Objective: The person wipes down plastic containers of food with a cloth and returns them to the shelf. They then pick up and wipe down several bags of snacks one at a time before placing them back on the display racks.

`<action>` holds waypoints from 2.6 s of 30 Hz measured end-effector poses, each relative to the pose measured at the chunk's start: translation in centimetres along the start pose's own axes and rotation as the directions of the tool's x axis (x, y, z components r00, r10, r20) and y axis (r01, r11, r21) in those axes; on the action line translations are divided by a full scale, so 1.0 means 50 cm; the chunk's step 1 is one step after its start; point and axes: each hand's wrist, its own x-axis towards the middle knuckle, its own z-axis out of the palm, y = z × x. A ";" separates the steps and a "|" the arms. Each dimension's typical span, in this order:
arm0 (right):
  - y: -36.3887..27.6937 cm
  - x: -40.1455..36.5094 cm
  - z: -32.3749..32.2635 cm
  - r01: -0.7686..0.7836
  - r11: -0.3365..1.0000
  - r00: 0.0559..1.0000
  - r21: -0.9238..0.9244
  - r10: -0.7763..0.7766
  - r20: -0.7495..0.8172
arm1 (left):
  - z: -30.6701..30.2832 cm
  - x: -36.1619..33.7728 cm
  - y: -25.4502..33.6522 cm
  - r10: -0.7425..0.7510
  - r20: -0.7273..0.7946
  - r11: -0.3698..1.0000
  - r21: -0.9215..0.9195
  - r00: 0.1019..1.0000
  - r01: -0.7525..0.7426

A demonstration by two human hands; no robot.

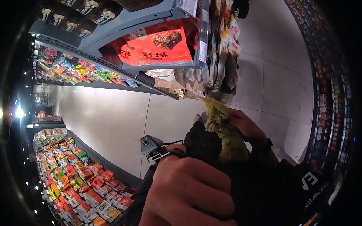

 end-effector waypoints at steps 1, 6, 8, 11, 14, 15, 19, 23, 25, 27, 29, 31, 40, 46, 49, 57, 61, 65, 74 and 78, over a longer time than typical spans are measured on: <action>0.005 -0.008 0.003 0.001 0.999 1.000 0.045 0.000 -0.006 | -0.002 -0.006 0.005 -0.036 0.003 0.999 -0.016 0.999 0.036; 0.055 -0.030 -0.003 0.068 0.998 0.991 -0.015 -0.065 0.117 | -0.035 -0.069 -0.001 -0.088 0.253 0.976 -0.171 0.963 0.134; 0.059 -0.048 0.034 -0.008 0.998 1.000 -0.054 0.008 -0.009 | -0.037 -0.105 -0.007 -0.153 0.305 0.982 -0.062 0.940 0.180; 0.083 -0.058 0.093 0.014 0.999 0.996 0.049 -0.009 -0.090 | -0.074 -0.213 -0.039 -0.480 0.220 0.876 0.164 0.849 0.453; 0.101 -0.045 0.164 -0.020 0.991 0.959 0.134 0.057 -0.278 | -0.136 -0.369 -0.091 -0.657 -0.056 0.614 0.540 0.752 0.576; 0.139 -0.034 0.143 -0.023 0.998 0.990 0.063 0.032 -0.135 | -0.146 -0.420 -0.099 -0.657 -0.059 0.615 0.535 0.752 0.579; 0.210 0.011 0.187 -0.066 0.975 0.995 -0.212 0.050 -0.081 | -0.155 -0.543 -0.083 -0.846 -0.059 0.487 0.318 0.529 0.813; 0.307 0.056 0.227 -0.066 0.933 0.976 -0.353 -0.013 -0.218 | -0.154 -0.691 -0.097 -0.854 -0.208 0.426 0.247 0.477 0.870; 0.353 0.065 0.242 -0.058 0.911 0.959 -0.408 -0.063 -0.277 | -0.164 -0.746 -0.103 -0.847 -0.244 0.428 0.212 0.472 0.878; 0.378 0.070 0.260 -0.049 0.832 0.968 -0.552 -0.096 -0.231 | -0.172 -0.787 -0.107 -0.911 -0.307 0.255 0.108 0.276 0.961; 0.397 0.067 0.271 0.004 0.653 0.986 -0.758 -0.130 -0.106 | -0.185 -0.879 -0.139 -0.946 -0.236 0.265 -0.159 0.224 0.951; 0.402 0.057 0.291 -0.047 0.637 0.989 -0.769 -0.079 -0.126 | -0.201 -0.873 -0.120 -0.984 -0.076 0.180 -0.459 0.163 0.870; 0.449 0.046 0.267 -0.047 0.672 0.977 -0.739 -0.122 -0.173 | -0.252 -0.789 -0.034 -0.985 0.143 -0.031 -0.687 0.093 0.726; 0.473 0.018 0.234 -0.152 0.660 0.965 -0.735 -0.062 -0.255 | -0.363 -1.015 -0.304 -0.980 -0.153 -0.044 -0.465 -0.129 0.884; 0.518 0.001 0.214 -0.221 0.691 0.946 -0.689 -0.019 -0.323 | -0.445 -1.107 -0.471 -0.844 -0.531 -0.011 -0.112 -0.069 0.994; 0.578 -0.124 0.209 -0.498 0.756 0.788 -0.425 0.189 -0.586 | -0.608 -1.006 -0.709 -0.533 -0.842 -0.271 0.079 -0.081 0.959; 0.601 -0.173 0.178 -0.574 0.763 0.689 -0.297 0.253 -0.679 | -0.644 -1.001 -0.811 -0.431 -0.902 -0.139 0.111 0.041 0.984; 0.615 -0.194 0.149 -0.586 0.726 0.696 -0.360 0.224 -0.683 | -0.691 -1.049 -0.854 -0.444 -0.815 -0.206 0.496 0.371 0.844; 0.595 -0.143 0.125 -0.561 0.711 0.733 -0.424 0.189 -0.654 | -0.695 -1.058 -0.697 -0.293 -0.953 -0.225 0.148 0.079 0.963; 0.605 -0.133 0.105 -0.539 0.711 0.762 -0.452 0.183 -0.621 | -0.686 -1.073 -0.573 -0.313 -0.943 -0.118 0.157 0.113 0.981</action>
